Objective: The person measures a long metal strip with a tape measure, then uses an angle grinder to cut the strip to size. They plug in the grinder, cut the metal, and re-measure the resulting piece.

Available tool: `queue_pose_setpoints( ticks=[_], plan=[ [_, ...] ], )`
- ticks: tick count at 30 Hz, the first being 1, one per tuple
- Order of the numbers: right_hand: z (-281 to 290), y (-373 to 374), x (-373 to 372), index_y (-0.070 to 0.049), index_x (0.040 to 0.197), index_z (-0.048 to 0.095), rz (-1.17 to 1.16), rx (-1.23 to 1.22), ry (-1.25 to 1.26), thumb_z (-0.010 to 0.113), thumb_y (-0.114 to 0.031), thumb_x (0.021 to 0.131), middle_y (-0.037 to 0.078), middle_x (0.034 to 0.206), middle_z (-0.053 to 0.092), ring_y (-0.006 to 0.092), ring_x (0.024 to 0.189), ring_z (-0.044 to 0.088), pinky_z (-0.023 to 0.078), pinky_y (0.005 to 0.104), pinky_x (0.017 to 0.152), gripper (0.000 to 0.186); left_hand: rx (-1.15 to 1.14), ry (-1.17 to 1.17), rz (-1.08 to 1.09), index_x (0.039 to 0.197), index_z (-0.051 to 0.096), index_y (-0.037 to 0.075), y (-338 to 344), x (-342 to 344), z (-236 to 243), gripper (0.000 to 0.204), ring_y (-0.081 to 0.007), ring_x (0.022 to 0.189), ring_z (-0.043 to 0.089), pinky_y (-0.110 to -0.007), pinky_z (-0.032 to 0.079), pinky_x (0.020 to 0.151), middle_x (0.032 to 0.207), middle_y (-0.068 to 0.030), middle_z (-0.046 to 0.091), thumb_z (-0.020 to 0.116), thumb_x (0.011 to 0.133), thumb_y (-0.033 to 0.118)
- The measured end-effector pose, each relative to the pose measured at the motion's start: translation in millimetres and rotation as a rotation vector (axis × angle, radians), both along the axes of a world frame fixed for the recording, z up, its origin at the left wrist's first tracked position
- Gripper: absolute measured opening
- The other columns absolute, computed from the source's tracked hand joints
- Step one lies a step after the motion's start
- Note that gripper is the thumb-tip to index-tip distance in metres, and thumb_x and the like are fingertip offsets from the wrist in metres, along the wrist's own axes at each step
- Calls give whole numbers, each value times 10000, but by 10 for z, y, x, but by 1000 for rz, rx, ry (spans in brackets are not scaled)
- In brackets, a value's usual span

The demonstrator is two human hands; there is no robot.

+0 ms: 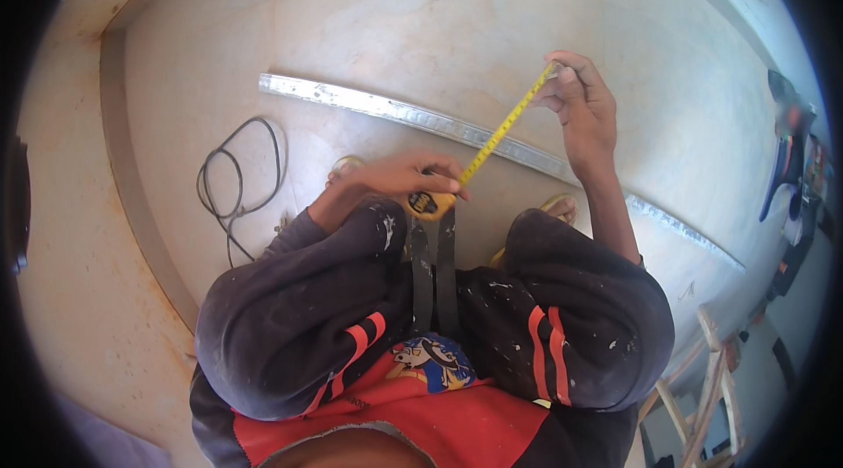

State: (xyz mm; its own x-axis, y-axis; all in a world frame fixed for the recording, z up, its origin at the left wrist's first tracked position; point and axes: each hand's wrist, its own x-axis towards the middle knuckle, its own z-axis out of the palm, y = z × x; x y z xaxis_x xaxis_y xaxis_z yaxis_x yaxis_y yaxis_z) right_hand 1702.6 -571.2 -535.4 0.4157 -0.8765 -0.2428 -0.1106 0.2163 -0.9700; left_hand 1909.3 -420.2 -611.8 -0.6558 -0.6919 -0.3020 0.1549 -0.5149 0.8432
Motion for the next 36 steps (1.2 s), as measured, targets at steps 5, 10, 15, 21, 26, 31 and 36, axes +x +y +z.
queue_pose_setpoints(
  ticks=[5,10,15,21,26,31,36],
  plan=[
    [0,10,-16,67,1146,545,65,132,-89,474,-212,987,122,1080,561,188,827,628,540,345,774,329,-105,-595,87,963,657,70,-30,293,39,232,-235,769,668,-384,503,693,909,-92,695,596,906,287],
    [19,-51,-153,52,1062,590,182,223,112,463,-359,980,123,1041,592,184,806,619,539,350,739,437,-243,-1111,165,974,682,121,-94,352,323,233,-331,732,649,-418,502,668,791,-137,678,601,867,312],
    [-19,-52,-157,38,1028,600,75,309,176,597,-273,927,105,1021,589,183,802,618,538,343,696,327,-256,-1192,89,986,688,138,-101,378,391,248,-323,760,659,-427,504,689,791,-115,689,595,866,333],
    [63,53,-164,-21,915,602,7,213,403,700,-147,853,69,952,595,135,773,588,499,286,722,171,-306,-1202,9,989,692,138,-47,433,398,248,-318,811,656,-425,506,723,874,-107,693,602,853,325],
    [-133,160,-372,-33,875,606,182,304,405,688,-95,843,47,877,597,108,726,541,446,250,686,109,-346,-1235,-51,989,691,136,-112,396,441,247,-313,846,648,-423,505,738,918,-94,688,602,850,320],
    [-184,180,-571,-25,895,617,157,281,333,669,-97,858,40,862,606,107,712,535,439,243,669,96,-392,-1223,-93,981,677,122,-101,459,380,252,-319,856,644,-432,501,728,905,-105,680,609,850,326],
    [-458,-7,-1498,-47,942,668,-149,144,479,662,-106,855,31,920,630,108,758,571,473,251,721,105,-304,-1288,-192,973,655,115,135,1191,192,241,-315,856,629,-443,486,737,871,-104,650,545,912,321]
  ],
)
